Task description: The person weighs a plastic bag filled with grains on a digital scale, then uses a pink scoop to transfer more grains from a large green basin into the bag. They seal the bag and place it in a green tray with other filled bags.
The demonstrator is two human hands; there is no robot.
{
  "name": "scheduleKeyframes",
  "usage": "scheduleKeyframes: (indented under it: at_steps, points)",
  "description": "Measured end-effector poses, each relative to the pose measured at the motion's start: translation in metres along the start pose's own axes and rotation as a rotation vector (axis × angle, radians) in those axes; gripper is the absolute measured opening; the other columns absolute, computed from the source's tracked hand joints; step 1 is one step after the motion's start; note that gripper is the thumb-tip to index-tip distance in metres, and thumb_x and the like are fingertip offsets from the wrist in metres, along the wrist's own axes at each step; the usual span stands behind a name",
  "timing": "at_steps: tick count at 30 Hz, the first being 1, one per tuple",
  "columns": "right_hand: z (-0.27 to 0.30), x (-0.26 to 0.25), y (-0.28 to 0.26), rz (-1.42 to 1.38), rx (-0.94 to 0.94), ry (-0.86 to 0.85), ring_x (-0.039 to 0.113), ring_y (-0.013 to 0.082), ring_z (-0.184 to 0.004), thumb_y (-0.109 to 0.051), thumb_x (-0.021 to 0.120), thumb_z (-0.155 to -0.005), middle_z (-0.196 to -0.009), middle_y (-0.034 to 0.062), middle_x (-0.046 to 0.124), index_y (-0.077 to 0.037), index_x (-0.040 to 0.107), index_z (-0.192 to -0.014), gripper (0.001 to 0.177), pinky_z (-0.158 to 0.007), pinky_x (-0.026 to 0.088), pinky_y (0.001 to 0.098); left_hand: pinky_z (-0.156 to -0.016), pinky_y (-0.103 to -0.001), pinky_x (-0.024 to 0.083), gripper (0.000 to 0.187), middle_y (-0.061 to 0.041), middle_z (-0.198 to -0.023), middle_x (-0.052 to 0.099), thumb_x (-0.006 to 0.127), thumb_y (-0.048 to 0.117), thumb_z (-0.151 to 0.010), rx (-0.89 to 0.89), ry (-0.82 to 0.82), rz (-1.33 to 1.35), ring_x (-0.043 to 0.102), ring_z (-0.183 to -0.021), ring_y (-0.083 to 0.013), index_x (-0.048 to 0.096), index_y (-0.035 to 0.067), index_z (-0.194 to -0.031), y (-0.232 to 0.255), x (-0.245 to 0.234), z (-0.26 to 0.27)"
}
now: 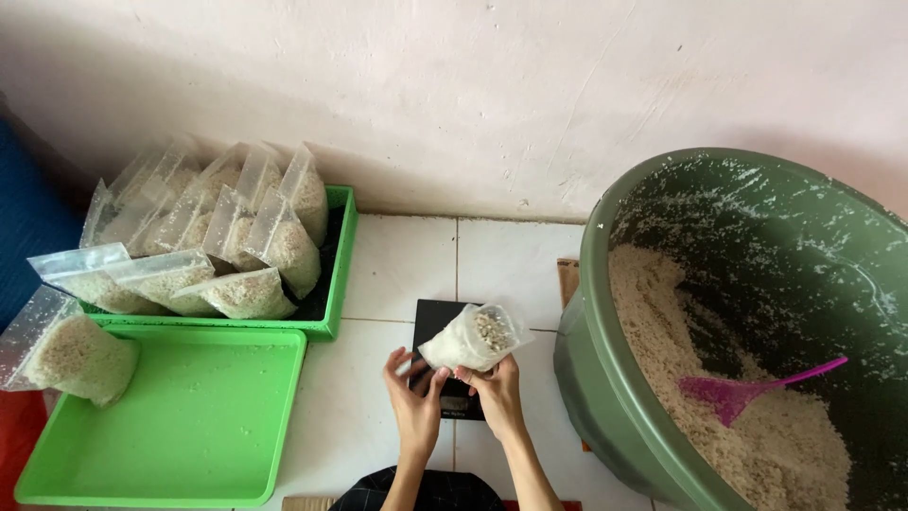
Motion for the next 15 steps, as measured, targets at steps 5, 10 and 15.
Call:
scheduleKeyframes:
  at_steps: [5, 10, 15]
  points:
    - [0.004, 0.0, -0.003, -0.076, 0.013, 0.054, 0.053, 0.0181, -0.059, -0.003, 0.085, -0.067, -0.084, 0.0132, 0.065, 0.002, 0.059, -0.104, 0.045, -0.042, 0.041, 0.0301, -0.099, -0.034, 0.049, 0.062, -0.012, -0.129, 0.058, 0.07, 0.031, -0.078, -0.124, -0.074, 0.133, 0.06, -0.118, -0.0193, 0.046, 0.01, -0.132, -0.018, 0.005, -0.001]
    - [0.004, -0.004, 0.0, -0.101, 0.022, 0.093, 0.049, 0.0182, -0.056, -0.001, 0.084, -0.068, -0.091, 0.0148, 0.065, 0.002, 0.057, -0.105, 0.046, -0.04, 0.038, 0.0306, -0.102, -0.034, 0.049, 0.064, -0.011, -0.129, 0.066, 0.069, 0.033, -0.078, -0.168, -0.192, 0.219, 0.062, -0.121, -0.02, 0.055, 0.005, -0.133, -0.008, 0.018, 0.004]
    - [0.004, -0.002, -0.002, -0.131, 0.014, 0.088, 0.049, 0.0189, -0.056, -0.004, 0.083, -0.068, -0.085, 0.0139, 0.063, 0.002, 0.057, -0.103, 0.043, -0.039, 0.039, 0.0305, -0.091, -0.032, 0.051, 0.063, -0.009, -0.113, 0.069, 0.069, 0.042, -0.077, -0.116, -0.123, 0.048, 0.065, -0.105, -0.0175, 0.055, 0.006, -0.127, -0.028, 0.01, -0.004]
Point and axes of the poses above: each hand's wrist, its own z-axis away from the middle knuckle, its own x-axis out of the palm, y = z × x, the point moved 10 cm from there along -z, towards the middle knuckle
